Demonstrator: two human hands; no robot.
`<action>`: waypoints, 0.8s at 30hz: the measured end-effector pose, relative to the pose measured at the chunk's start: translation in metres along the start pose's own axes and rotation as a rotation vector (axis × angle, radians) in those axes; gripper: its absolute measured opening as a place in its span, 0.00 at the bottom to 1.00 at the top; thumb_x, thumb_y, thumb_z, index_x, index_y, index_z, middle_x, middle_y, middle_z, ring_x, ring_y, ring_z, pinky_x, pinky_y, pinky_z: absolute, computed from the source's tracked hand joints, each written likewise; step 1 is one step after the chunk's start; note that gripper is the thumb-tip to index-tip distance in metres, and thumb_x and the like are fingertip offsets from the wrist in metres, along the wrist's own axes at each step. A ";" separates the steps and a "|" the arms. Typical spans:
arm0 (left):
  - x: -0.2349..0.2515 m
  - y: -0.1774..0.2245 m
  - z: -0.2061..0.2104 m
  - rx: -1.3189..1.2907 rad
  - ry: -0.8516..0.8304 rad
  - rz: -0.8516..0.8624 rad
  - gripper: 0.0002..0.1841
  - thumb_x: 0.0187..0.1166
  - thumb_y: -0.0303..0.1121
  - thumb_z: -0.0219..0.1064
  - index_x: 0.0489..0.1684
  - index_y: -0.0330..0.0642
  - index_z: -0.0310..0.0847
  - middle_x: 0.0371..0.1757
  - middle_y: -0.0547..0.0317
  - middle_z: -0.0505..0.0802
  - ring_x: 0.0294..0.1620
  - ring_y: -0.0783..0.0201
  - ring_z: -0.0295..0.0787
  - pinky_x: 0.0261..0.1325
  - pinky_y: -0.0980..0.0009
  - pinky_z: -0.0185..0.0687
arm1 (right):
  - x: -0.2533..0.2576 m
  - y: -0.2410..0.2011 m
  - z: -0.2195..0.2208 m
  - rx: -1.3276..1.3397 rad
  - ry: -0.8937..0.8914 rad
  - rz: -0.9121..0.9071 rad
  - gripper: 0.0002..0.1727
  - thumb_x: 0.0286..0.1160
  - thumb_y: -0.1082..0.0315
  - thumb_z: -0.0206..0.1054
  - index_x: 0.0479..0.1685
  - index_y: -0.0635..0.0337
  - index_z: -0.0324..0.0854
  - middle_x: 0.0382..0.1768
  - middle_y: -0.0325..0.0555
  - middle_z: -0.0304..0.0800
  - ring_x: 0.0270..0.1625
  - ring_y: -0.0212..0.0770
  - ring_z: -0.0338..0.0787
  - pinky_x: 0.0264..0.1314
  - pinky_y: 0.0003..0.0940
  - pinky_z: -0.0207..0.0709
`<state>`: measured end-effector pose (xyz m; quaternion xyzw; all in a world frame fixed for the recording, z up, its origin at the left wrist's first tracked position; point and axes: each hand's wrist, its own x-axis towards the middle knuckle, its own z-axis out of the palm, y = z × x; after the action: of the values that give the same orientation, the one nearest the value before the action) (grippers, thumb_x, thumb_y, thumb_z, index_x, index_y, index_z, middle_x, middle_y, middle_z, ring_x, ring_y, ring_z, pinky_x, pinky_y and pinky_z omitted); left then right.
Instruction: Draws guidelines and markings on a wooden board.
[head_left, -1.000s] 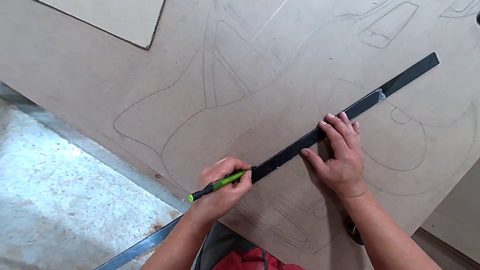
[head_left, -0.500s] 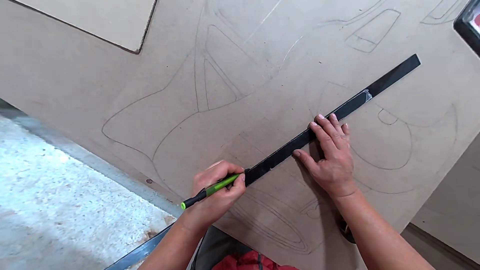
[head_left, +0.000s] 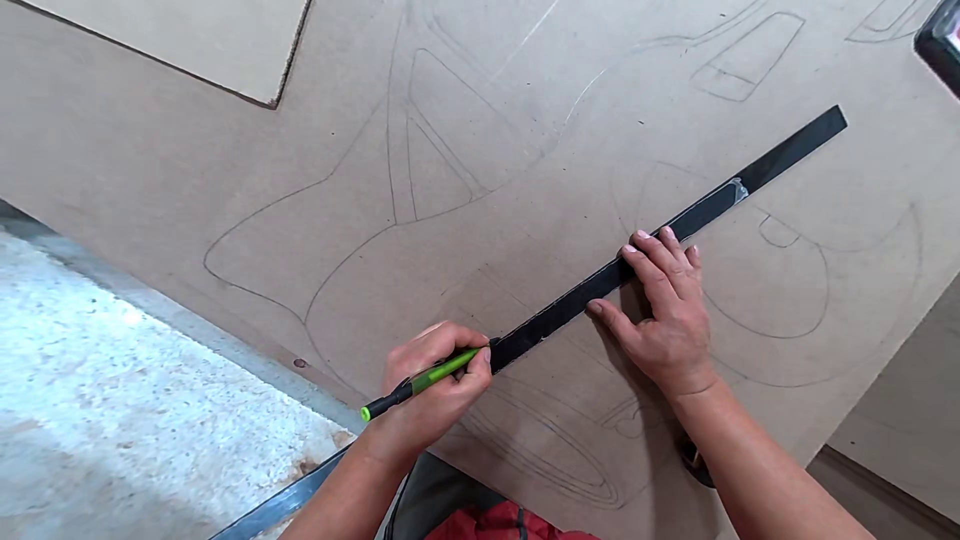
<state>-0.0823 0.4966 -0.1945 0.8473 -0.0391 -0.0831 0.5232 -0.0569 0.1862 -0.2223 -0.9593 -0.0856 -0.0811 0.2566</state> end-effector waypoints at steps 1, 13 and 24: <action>0.000 0.001 0.000 0.003 0.000 -0.005 0.04 0.67 0.35 0.73 0.35 0.52 0.91 0.30 0.75 0.89 0.25 0.81 0.83 0.23 0.83 0.79 | 0.000 0.000 0.000 -0.004 0.000 -0.001 0.40 0.69 0.37 0.75 0.77 0.53 0.81 0.84 0.46 0.76 0.92 0.52 0.63 0.95 0.66 0.48; 0.028 0.020 0.028 0.065 -0.023 0.014 0.05 0.72 0.36 0.72 0.39 0.51 0.92 0.31 0.75 0.91 0.27 0.82 0.84 0.26 0.84 0.81 | 0.000 0.000 0.000 -0.019 -0.008 0.005 0.40 0.70 0.37 0.74 0.78 0.54 0.80 0.84 0.46 0.75 0.92 0.52 0.62 0.95 0.65 0.47; -0.002 0.009 -0.005 0.048 0.044 -0.100 0.05 0.68 0.41 0.70 0.36 0.57 0.91 0.27 0.78 0.92 0.25 0.81 0.87 0.25 0.81 0.84 | 0.000 0.001 0.000 -0.007 -0.005 0.007 0.41 0.69 0.37 0.75 0.78 0.54 0.81 0.84 0.47 0.76 0.92 0.52 0.64 0.95 0.66 0.48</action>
<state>-0.0832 0.4977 -0.1838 0.8620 0.0128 -0.0894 0.4988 -0.0564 0.1854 -0.2229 -0.9607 -0.0826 -0.0780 0.2533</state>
